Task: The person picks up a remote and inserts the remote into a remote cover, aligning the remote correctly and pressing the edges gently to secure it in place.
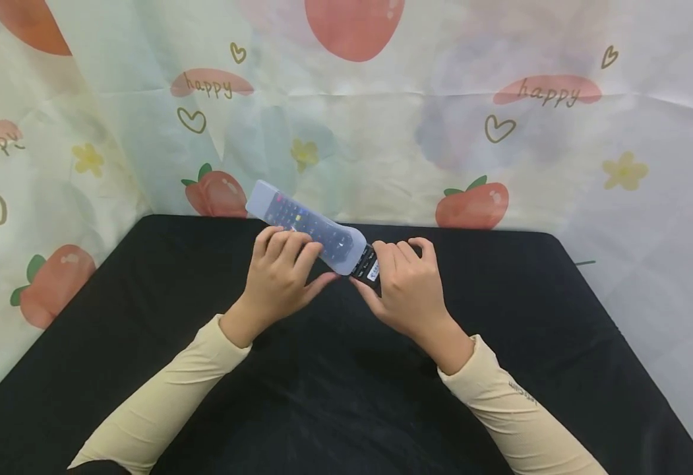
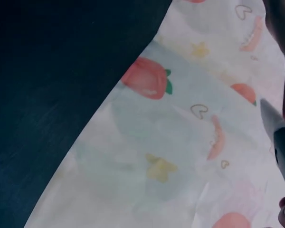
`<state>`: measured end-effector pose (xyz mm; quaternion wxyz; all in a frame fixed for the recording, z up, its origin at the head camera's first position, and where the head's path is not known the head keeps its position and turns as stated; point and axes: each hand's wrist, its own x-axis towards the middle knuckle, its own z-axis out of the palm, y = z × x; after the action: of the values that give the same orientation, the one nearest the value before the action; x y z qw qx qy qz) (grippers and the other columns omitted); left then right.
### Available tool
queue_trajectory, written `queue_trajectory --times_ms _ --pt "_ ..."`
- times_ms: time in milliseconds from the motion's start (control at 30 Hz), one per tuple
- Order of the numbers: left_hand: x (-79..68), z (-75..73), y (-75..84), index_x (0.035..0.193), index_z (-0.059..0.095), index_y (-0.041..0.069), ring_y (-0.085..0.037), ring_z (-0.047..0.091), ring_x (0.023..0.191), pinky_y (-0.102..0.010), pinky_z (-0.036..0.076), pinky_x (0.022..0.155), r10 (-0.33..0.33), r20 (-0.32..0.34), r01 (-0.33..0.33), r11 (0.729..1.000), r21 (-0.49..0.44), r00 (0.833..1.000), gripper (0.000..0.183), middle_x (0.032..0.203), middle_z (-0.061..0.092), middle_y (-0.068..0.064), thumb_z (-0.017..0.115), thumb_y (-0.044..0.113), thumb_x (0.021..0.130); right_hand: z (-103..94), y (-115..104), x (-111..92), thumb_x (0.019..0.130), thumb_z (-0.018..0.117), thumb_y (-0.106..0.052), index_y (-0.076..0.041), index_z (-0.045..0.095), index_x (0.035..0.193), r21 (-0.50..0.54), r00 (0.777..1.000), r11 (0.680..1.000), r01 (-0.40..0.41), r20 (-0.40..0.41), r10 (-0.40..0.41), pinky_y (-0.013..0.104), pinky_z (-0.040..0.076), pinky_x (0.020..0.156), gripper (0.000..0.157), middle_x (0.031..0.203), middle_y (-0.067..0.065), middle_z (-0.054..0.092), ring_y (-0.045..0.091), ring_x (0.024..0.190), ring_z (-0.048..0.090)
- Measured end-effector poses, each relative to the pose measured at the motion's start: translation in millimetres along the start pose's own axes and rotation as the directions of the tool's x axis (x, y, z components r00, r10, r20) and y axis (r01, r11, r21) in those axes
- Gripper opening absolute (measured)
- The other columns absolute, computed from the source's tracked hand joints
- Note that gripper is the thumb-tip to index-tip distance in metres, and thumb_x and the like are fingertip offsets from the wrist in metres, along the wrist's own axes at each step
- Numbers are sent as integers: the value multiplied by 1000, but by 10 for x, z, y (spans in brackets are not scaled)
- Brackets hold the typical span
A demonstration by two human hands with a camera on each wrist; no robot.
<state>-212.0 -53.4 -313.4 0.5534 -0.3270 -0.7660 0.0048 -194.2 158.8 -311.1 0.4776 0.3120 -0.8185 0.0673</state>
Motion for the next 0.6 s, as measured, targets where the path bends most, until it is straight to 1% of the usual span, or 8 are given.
queue_trajectory --times_ms 33,100,200,267,367,467,533,600 --pt "13 2 28 89 59 12 -21 52 86 -39 40 88 18 -15 -17 1000 22 1000 36 87 58 -4 73 43 76 5 -20 9 94 37 -54 8 60 97 -5 1000 1000 -6 -4 6 51 42 77 66 77 20 65 32 66 60" --pt "37 -1 70 81 59 14 -19 55 78 -37 43 84 32 -9 -31 998 47 999 27 78 59 -1 70 39 80 11 -53 20 94 37 -53 8 60 98 -16 1000 1000 -13 -5 13 51 42 78 65 78 21 65 32 66 60" --pt "53 -14 99 80 59 15 -18 55 73 -36 44 80 34 29 -36 997 68 999 14 76 58 -1 65 26 87 16 -82 30 94 38 -52 8 59 100 -38 1000 999 -18 1 18 52 42 78 64 79 21 65 32 66 60" --pt "58 -25 106 81 60 16 -17 54 72 -34 45 78 47 46 -50 996 73 998 10 76 58 0 61 21 89 20 -97 30 92 42 -50 8 59 100 -45 999 998 -32 4 32 52 42 79 61 78 21 66 32 65 60" --pt "61 -31 110 83 60 16 -16 52 71 -32 44 76 80 55 -83 995 56 995 10 77 57 0 56 13 91 18 -125 30 86 54 -45 7 59 100 -38 998 997 -63 17 63 51 43 78 54 78 20 66 32 65 62" --pt "57 -26 110 83 59 15 -16 51 72 -31 42 77 105 65 -107 994 23 992 11 76 56 1 54 12 92 10 -152 40 77 67 -38 8 59 100 -16 996 996 -85 35 86 51 43 77 52 78 21 67 32 66 63" --pt "43 -18 111 83 58 15 -15 51 72 -30 42 77 113 65 -113 994 -7 991 10 75 55 1 55 11 91 -1 -167 54 73 71 -35 8 59 100 -9 994 996 -91 55 92 51 43 77 53 79 21 67 32 67 64" --pt "31 -14 114 82 59 14 -15 52 72 -30 42 77 111 61 -109 993 -39 992 10 74 55 1 55 10 91 -5 -179 69 72 73 -35 8 60 100 2 993 995 -96 72 96 51 43 77 53 80 20 67 31 68 64"
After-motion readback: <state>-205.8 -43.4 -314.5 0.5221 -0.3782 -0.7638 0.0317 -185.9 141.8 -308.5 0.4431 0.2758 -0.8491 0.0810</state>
